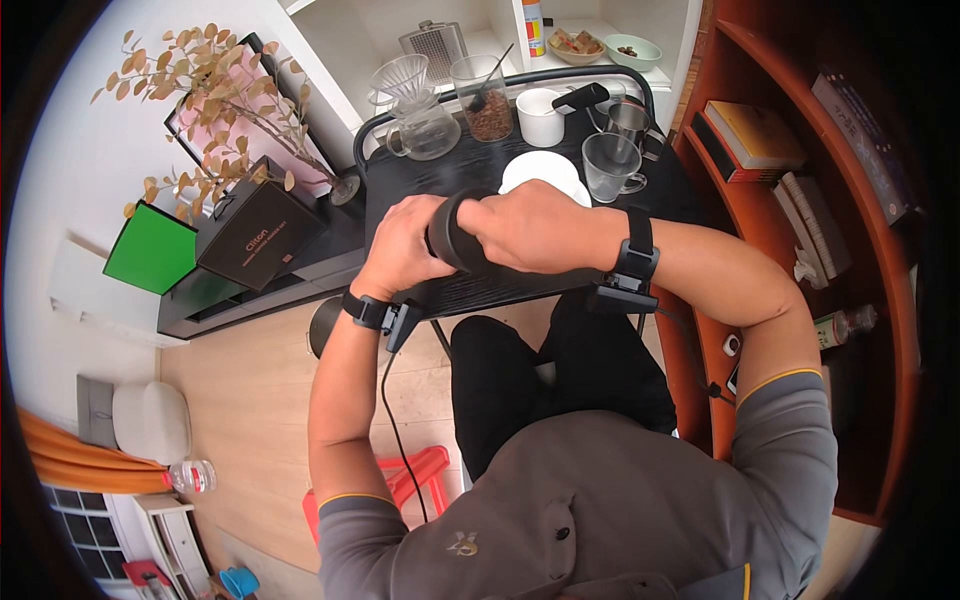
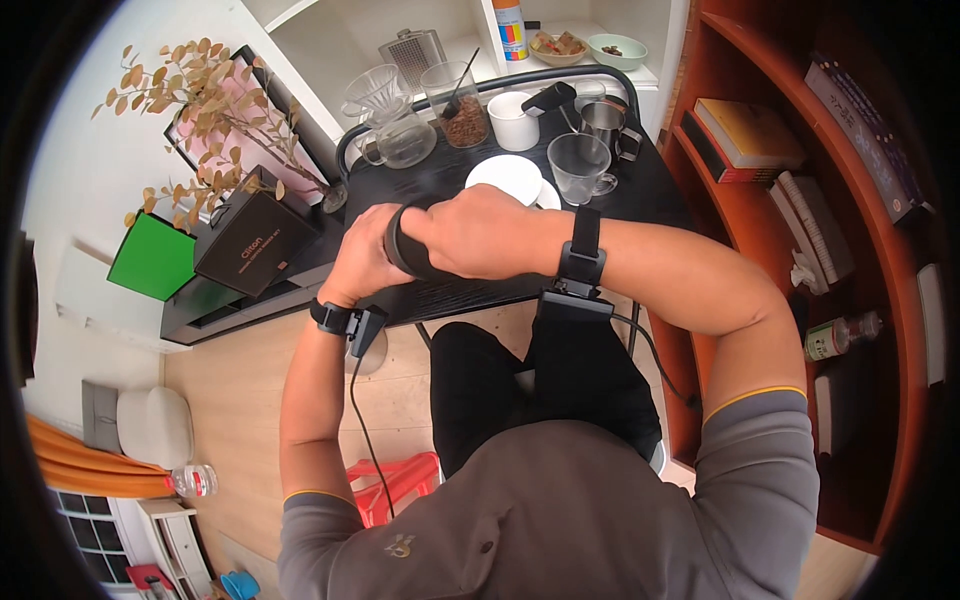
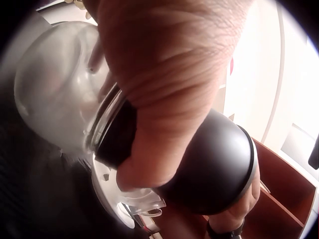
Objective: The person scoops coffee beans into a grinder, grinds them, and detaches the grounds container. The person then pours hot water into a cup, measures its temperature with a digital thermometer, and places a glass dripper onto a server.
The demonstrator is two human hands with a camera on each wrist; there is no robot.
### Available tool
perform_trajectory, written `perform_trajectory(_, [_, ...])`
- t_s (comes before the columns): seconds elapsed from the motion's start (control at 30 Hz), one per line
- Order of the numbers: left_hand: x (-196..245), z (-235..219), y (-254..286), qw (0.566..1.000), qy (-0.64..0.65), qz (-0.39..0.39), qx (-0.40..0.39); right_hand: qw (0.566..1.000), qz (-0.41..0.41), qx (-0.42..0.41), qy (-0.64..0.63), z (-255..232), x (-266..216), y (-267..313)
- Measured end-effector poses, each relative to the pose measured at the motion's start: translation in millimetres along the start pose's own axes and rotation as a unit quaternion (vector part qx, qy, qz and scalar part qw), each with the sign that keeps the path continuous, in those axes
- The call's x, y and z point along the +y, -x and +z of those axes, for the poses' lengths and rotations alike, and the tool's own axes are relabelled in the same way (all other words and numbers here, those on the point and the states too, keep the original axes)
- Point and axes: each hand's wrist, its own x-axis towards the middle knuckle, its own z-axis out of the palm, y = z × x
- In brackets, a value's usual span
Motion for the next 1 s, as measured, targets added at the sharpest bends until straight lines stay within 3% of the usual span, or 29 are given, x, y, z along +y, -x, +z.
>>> perform_trajectory(0.03, [1, 4, 2, 1.000, -0.001, -0.001, 0.002, 1.000, -0.002, -0.001, 0.000, 1, -1, 0])
perform_trajectory(0.1, [7, 13, 6, 0.996, -0.023, -0.045, 0.068, 0.987, 0.107, 0.061, -0.101, 2, -7, -2])
perform_trajectory(0.17, [18, 24, 9, 0.993, -0.043, -0.057, 0.090, 0.977, 0.132, 0.075, -0.147, 6, -3, -4])
perform_trajectory(0.23, [25, 43, 12, 0.969, -0.086, -0.091, 0.214, 0.960, 0.161, 0.122, -0.192, 7, 0, -6])
perform_trajectory(0.27, [29, 48, 13, 0.960, -0.105, -0.097, 0.239, 0.959, 0.189, 0.093, -0.188, -1, -4, -8])
perform_trajectory(0.4, [30, 41, 15, 0.965, -0.084, -0.090, 0.231, 0.980, 0.139, 0.096, -0.107, -5, -4, -9])
perform_trajectory(0.47, [25, 22, 14, 0.988, -0.059, -0.054, 0.131, 0.995, 0.072, 0.057, -0.041, -8, -4, -9])
perform_trajectory(0.5, [23, 14, 13, 0.988, -0.061, -0.054, 0.131, 0.995, 0.071, 0.058, -0.041, -10, -5, -9])
perform_trajectory(0.57, [18, -2, 10, 0.999, -0.020, -0.031, 0.024, 1.000, -0.020, 0.019, 0.012, -13, -5, -8])
perform_trajectory(0.6, [11, -5, 8, 1.000, -0.007, -0.015, -0.003, 0.999, -0.020, 0.021, 0.013, -13, -5, -9])
perform_trajectory(0.63, [8, -8, 6, 1.000, -0.009, -0.014, -0.004, 0.997, -0.057, 0.028, 0.032, -11, -5, -9])
perform_trajectory(0.7, [7, -12, 2, 0.995, 0.040, -0.042, -0.086, 0.994, -0.093, 0.036, 0.051, -11, -7, -8])
perform_trajectory(0.8, [2, -4, 0, 0.996, 0.044, -0.040, -0.064, 0.992, -0.093, 0.032, 0.073, -10, -7, -7])
perform_trajectory(0.9, [2, 7, 2, 0.998, 0.057, -0.041, -0.009, 0.998, -0.038, 0.032, 0.033, -7, -4, -7])
perform_trajectory(0.97, [7, 15, 6, 0.998, 0.046, -0.044, 0.029, 0.995, 0.071, 0.049, -0.046, -7, -6, -6])
perform_trajectory(1.0, [12, 20, 7, 0.995, 0.015, -0.063, 0.073, 0.995, 0.069, 0.048, -0.048, -5, -6, -7])
